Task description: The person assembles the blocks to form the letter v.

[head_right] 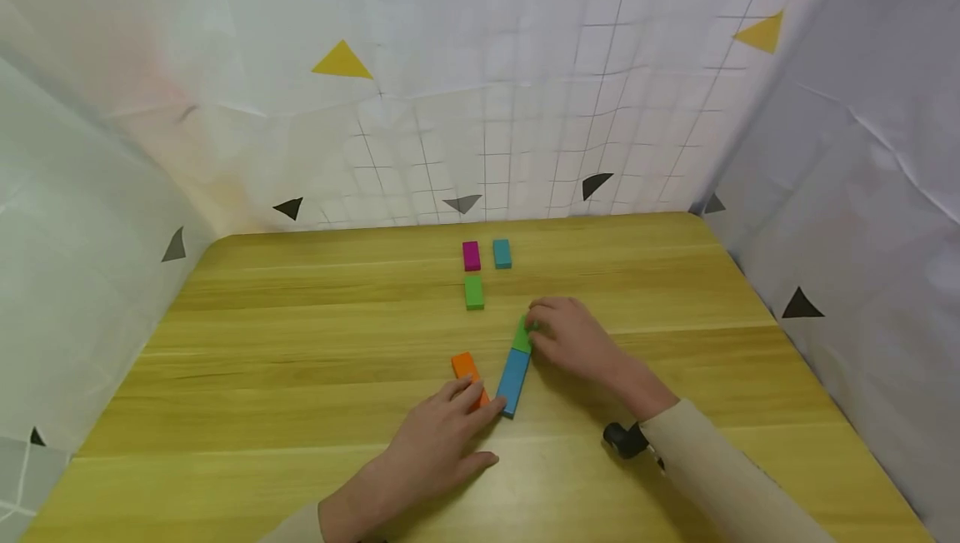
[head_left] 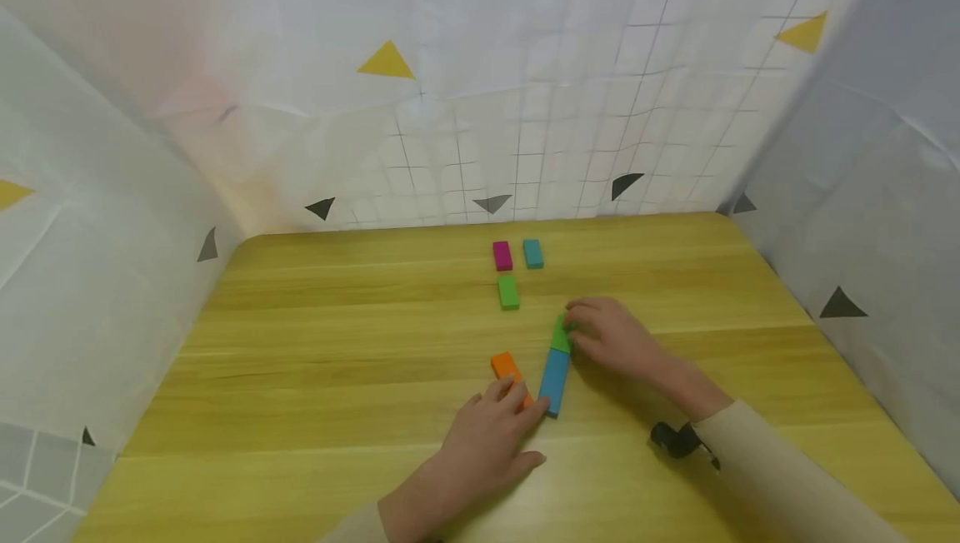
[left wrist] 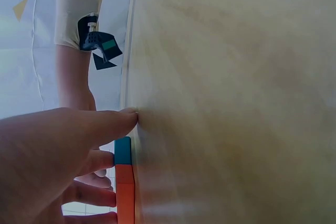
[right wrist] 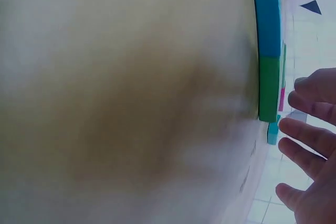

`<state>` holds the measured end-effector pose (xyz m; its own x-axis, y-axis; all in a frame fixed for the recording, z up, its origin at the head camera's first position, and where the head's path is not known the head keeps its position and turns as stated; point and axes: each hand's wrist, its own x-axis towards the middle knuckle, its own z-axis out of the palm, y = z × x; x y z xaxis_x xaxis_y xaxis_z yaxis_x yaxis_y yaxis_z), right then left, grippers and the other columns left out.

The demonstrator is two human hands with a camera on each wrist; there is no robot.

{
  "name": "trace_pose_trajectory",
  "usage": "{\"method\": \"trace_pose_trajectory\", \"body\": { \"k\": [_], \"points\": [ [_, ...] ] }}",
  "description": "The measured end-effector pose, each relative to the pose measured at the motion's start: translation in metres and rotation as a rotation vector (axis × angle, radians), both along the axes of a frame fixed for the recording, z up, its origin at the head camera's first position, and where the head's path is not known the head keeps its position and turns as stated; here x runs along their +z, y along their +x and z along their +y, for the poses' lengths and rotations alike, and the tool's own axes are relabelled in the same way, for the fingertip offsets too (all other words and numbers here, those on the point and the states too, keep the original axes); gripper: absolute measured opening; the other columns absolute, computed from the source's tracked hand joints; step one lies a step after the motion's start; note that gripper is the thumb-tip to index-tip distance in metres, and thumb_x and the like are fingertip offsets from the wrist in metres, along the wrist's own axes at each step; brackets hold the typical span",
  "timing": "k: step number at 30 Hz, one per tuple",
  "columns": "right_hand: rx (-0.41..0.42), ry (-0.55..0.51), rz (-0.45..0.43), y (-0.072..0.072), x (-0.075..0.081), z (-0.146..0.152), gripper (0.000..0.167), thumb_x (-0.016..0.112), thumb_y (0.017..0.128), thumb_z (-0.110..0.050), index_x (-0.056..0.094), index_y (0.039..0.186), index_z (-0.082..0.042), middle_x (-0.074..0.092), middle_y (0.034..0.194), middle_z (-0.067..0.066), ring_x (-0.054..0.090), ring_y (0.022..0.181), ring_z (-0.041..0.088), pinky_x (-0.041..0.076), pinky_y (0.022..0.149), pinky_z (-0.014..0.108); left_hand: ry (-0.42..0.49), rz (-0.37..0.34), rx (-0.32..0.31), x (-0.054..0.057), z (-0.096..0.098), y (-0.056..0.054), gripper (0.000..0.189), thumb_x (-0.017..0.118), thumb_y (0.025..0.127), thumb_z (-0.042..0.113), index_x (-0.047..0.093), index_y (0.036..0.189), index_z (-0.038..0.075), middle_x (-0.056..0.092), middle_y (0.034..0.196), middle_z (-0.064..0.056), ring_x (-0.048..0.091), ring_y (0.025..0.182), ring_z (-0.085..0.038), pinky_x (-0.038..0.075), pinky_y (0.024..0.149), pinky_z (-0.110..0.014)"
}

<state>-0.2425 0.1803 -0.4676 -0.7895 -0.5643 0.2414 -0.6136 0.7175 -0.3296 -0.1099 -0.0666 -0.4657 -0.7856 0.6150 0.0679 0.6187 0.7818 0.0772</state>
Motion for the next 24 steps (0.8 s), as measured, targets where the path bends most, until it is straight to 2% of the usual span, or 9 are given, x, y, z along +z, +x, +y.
{"method": "trace_pose_trajectory", "body": {
  "k": [6, 11, 24],
  "points": [
    [-0.018, -0.035, -0.065, -0.020, -0.001, 0.002, 0.021, 0.067, 0.091, -0.014, 0.069, 0.111, -0.005, 0.067, 0.122, 0.017, 0.061, 0.117, 0.037, 0.048, 0.101, 0.055, -0.013, -0.014, 0.009, 0.002, -0.001, 0.000, 0.064, 0.063, 0.089, 0.060, 0.052, 0.144, 0.030, 0.057, 0.134, -0.001, 0.049, 0.134, -0.026, 0.056, 0.087, -0.046],
    [-0.059, -0.046, -0.096, -0.035, -0.001, 0.003, 0.021, 0.066, 0.093, -0.015, 0.069, 0.111, -0.005, 0.069, 0.116, 0.012, 0.063, 0.112, 0.032, 0.050, 0.098, 0.052, -0.007, -0.021, 0.010, 0.002, 0.000, -0.001, 0.064, 0.063, 0.089, 0.060, 0.051, 0.144, 0.031, 0.057, 0.135, 0.000, 0.049, 0.135, -0.027, 0.056, 0.090, -0.047],
    [-0.073, -0.051, -0.122, -0.048, -0.003, 0.003, 0.022, 0.069, 0.090, -0.014, 0.070, 0.110, -0.004, 0.069, 0.114, 0.014, 0.062, 0.111, 0.034, 0.048, 0.100, 0.053, 0.011, 0.008, 0.007, 0.000, 0.000, 0.000, 0.064, 0.066, 0.087, 0.058, 0.053, 0.143, 0.030, 0.058, 0.132, 0.000, 0.051, 0.132, -0.027, 0.056, 0.091, -0.045]
  ]
}}
